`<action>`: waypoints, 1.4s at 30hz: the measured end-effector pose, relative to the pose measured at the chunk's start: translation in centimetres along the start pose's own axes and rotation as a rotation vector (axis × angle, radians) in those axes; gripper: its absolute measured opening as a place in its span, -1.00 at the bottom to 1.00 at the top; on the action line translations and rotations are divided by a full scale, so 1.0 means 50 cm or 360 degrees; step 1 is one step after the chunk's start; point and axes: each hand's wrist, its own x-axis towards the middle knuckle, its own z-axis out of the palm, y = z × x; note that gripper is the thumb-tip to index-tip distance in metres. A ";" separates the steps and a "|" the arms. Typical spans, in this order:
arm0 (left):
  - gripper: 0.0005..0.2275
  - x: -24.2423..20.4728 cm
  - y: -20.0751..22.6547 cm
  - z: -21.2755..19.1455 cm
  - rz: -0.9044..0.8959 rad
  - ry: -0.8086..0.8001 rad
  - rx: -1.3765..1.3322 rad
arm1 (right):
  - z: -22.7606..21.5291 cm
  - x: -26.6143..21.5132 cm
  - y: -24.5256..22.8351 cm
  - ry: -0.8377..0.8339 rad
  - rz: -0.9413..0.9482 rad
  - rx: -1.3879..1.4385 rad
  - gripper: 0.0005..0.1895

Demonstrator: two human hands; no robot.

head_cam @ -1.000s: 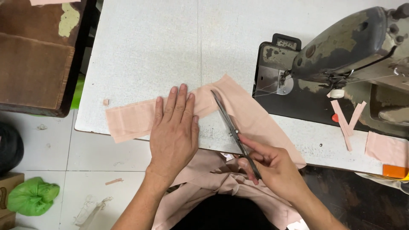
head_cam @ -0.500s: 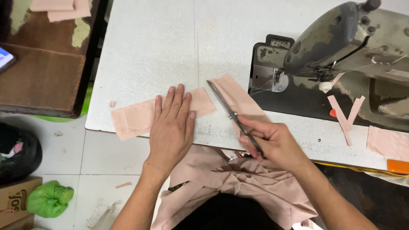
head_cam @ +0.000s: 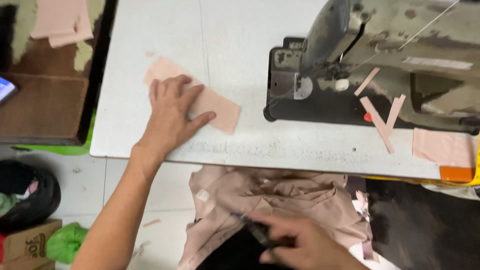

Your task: Cutting thin strips of fabric with scissors and preparing garment pieces at a sewing machine station.

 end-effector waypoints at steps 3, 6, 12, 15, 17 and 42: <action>-0.43 -0.028 0.071 -0.001 0.0041 -0.0043 -0.0067 | -0.015 -0.049 0.106 0.0408 -0.0155 0.0603 -0.59; -0.45 -0.061 0.139 0.012 -0.0098 -0.0006 -0.0082 | -0.024 -0.066 0.135 0.0553 -0.0142 0.1161 -0.29; -0.45 -0.100 0.209 0.047 -0.0223 0.0133 0.0177 | -0.005 -0.005 0.097 0.0686 -0.0127 0.0899 -0.27; -0.46 -0.103 0.213 0.053 -0.0247 0.0192 0.0131 | 0.001 0.026 0.068 0.0826 -0.0023 0.0640 -0.29; -0.47 -0.105 0.212 0.056 -0.0268 0.0212 0.0115 | 0.004 0.037 0.055 0.0871 -0.0063 0.0556 -0.30; -0.43 -0.082 0.165 0.033 -0.0004 -0.0068 0.0052 | -0.034 -0.014 0.092 0.0748 -0.0208 0.0579 -0.35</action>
